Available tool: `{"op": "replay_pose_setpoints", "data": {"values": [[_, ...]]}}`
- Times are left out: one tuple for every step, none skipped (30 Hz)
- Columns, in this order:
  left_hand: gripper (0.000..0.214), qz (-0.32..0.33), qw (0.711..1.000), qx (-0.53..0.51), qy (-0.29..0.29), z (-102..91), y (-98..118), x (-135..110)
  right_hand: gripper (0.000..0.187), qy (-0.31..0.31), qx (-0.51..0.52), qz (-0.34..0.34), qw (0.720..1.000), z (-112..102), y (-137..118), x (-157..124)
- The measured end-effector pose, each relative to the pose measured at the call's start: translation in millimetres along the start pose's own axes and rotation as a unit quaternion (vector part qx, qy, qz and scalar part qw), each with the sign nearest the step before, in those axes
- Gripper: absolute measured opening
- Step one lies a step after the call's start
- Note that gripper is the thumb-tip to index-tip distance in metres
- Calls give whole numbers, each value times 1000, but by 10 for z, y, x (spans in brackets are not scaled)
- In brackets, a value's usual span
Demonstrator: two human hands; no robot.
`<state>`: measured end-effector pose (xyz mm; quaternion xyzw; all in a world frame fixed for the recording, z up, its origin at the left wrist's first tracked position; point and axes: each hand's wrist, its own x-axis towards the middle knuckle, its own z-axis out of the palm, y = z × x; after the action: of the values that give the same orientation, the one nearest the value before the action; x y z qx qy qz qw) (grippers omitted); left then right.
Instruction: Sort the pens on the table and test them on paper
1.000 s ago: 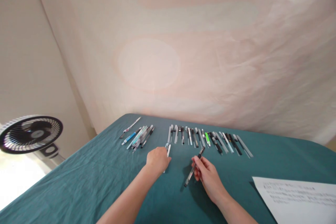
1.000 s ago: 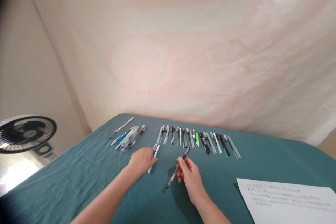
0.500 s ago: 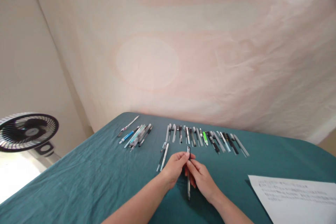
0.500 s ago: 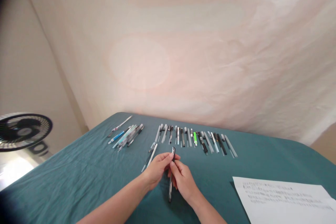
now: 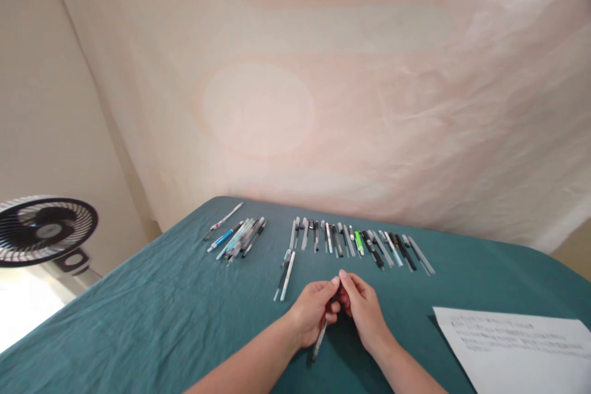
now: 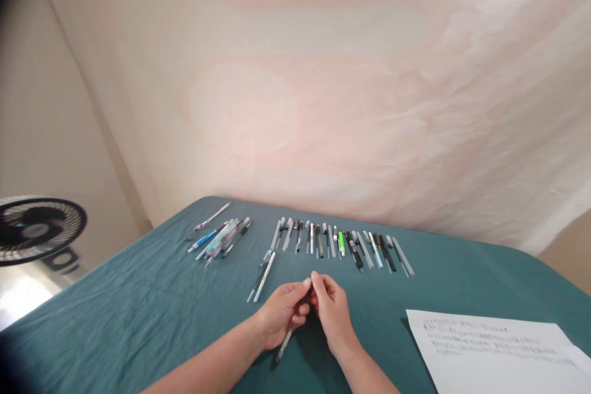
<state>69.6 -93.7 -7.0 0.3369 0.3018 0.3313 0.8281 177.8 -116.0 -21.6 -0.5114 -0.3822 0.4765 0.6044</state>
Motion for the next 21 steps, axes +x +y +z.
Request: {"op": "replay_pose_setpoints", "data": {"values": [[35, 0, 1000, 5, -2, -2, -1, -1, 33, 2, -4, 2, 1000, 1, 5, 0], [34, 2, 1000, 9, -3, -5, -1, -2, 33, 6, -5, 3, 1000, 3, 9, 0], [34, 4, 1000, 13, -4, -7, 1, -2, 34, 11, -2, 5, 1000, 6, 13, 0], [34, 6, 1000, 17, -5, -10, 4, -3, 33, 13, 3, 8, 1000, 8, 15, 1], [34, 7, 1000, 21, -6, -12, 7, -4, 33, 13, 10, 14, 1000, 9, 16, 3], [34, 8, 1000, 26, -8, -15, 10, -5, 33, 11, 15, 20, 1000, 10, 16, 5], [34, 8, 999, 31, -10, -17, 12, -6, 33, 10, 18, 26, 999, 10, 15, 7], [35, 7, 999, 37, -12, -20, 13, -7, 33, 10, 17, 29, 999, 9, 15, 10], [35, 4, 999, 43, -13, -22, 13, -6, 32, 8, 10, 28, 1000, 7, 15, 15], [35, 1, 999, 50, -13, -25, 10, -4, 32, 7, 3, 23, 1000, 5, 15, 20], [35, -2, 998, 57, -11, -26, 6, -2, 32, 6, -5, 16, 1000, 3, 17, 26], [35, -5, 998, 65, -8, -27, 1, 2, 32, 6, -12, 9, 1000, 0, 18, 32], [35, -8, 997, 73, -5, -26, -5, 5, 33, 7, -16, 4, 1000, -2, 19, 38], [36, -12, 997, 81, -1, -24, -9, 8, 33, 9, -17, 0, 1000, -3, 19, 42], [36, -15, 996, 89, 2, -20, -13, 11, 33, 11, -17, -2, 1000, -4, 18, 45], [36, -20, 995, 97, 5, -15, -14, 11, 34, 14, -17, -4, 1000, -5, 15, 45], [36, -24, 994, 104, 7, -10, -13, 11, 34, 14, -19, -5, 1000, -5, 11, 44], [36, -27, 993, 110, 9, -5, -12, 9, 34, 14, -20, -5, 1000, -6, 6, 42], [36, -30, 993, 116, 11, 0, -10, 5, 34, 14, -21, -4, 1000, -7, 2, 40], [36, -33, 992, 120, 12, 4, -8, 0, 34, 15, -20, -3, 1000, -8, -1, 39], [36, -34, 992, 124, 12, 8, -9, -5, 33, 17, -18, -3, 1000, -10, -2, 41]]}}
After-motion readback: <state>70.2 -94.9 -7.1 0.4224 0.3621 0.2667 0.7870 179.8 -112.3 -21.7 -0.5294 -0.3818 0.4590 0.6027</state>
